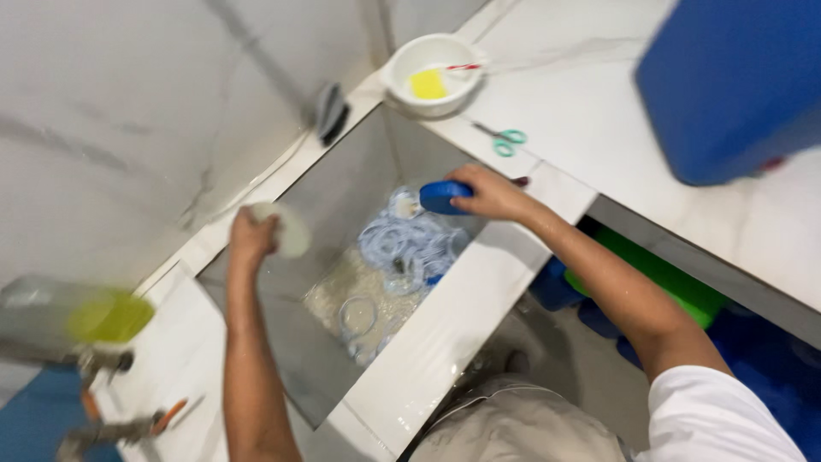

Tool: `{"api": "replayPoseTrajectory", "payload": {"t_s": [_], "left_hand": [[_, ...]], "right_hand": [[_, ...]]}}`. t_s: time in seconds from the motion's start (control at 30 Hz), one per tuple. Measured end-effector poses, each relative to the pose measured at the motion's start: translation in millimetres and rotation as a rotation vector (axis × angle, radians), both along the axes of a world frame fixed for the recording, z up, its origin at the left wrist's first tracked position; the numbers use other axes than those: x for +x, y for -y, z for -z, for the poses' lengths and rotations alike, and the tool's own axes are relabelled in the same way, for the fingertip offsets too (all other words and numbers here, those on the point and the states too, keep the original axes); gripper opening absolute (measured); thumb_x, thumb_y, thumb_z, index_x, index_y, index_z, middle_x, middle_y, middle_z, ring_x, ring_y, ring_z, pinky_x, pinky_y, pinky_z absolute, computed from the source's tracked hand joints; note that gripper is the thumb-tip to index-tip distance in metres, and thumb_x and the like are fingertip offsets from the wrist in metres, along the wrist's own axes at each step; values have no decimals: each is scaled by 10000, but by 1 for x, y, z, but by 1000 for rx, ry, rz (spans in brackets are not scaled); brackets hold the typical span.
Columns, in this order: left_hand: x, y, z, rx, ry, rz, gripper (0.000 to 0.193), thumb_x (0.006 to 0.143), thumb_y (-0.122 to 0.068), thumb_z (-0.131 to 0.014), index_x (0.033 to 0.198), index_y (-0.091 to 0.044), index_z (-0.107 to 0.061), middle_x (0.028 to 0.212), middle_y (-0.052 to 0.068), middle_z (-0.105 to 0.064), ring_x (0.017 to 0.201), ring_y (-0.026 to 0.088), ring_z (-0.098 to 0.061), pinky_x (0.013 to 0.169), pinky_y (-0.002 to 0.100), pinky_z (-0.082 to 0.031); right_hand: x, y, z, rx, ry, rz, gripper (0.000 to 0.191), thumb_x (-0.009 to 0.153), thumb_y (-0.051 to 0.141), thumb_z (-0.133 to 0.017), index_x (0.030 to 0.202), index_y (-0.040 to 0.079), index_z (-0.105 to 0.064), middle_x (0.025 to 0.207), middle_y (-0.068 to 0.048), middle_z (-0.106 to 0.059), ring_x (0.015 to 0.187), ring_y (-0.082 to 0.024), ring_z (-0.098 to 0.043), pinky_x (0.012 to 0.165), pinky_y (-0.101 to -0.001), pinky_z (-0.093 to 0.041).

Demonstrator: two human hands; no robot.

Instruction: The person cleans a large blue plastic container by scrubbing it with a sponge, rinsing it under a tap, and wiping it with a cloth. They then apply a printed label to the container using a heat gun and place a lid on top.

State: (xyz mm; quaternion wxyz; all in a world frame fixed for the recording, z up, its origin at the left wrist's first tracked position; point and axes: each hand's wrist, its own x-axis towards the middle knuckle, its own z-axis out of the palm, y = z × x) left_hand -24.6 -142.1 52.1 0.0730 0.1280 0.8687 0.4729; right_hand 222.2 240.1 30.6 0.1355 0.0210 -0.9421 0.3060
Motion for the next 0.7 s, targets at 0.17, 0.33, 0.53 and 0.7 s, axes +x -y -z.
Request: {"api": "replayPoseTrajectory", "payload": {"t_s": [0.17, 0.33, 0.53, 0.7], "left_hand": [[96, -233, 14, 444, 169, 337, 604, 865, -155, -746, 1380, -85, -437, 868, 96, -655, 599, 147, -597, 454, 292, -499], [250, -415, 76, 248, 212, 756, 370, 905, -254, -762, 1208, -75, -648, 763, 79, -637, 593, 199, -553, 516, 384, -446], [430, -554, 117, 198, -570, 1126, 295, 1114, -282, -650, 1046, -147, -903, 1271, 309, -589, 1079, 526, -539, 948, 570, -508], [574, -622, 76, 325, -182, 1459, 319, 994, -356, -631, 1123, -69, -689, 991, 111, -716, 934, 244, -676, 847, 399, -519]], "right_hand": [[132, -19, -19, 350, -139, 70, 412, 907, 84, -677, 1317, 96, -631, 1312, -168, -582, 1274, -343, -544, 1105, -483, -436], [267, -82, -17, 565, -219, 275, 504, 837, 0, -647, 1333, 89, -614, 1423, -137, -572, 1358, -301, -529, 1205, -539, -350], [443, -183, 5, 442, -252, 485, 493, 920, 64, -651, 1402, 80, -550, 1453, -120, -568, 1379, -314, -529, 1220, -505, -363], [597, -276, 5, -87, -124, 753, 485, 973, 160, -633, 1446, 138, -527, 1431, -123, -574, 1307, -301, -572, 1089, -419, -479]]}}
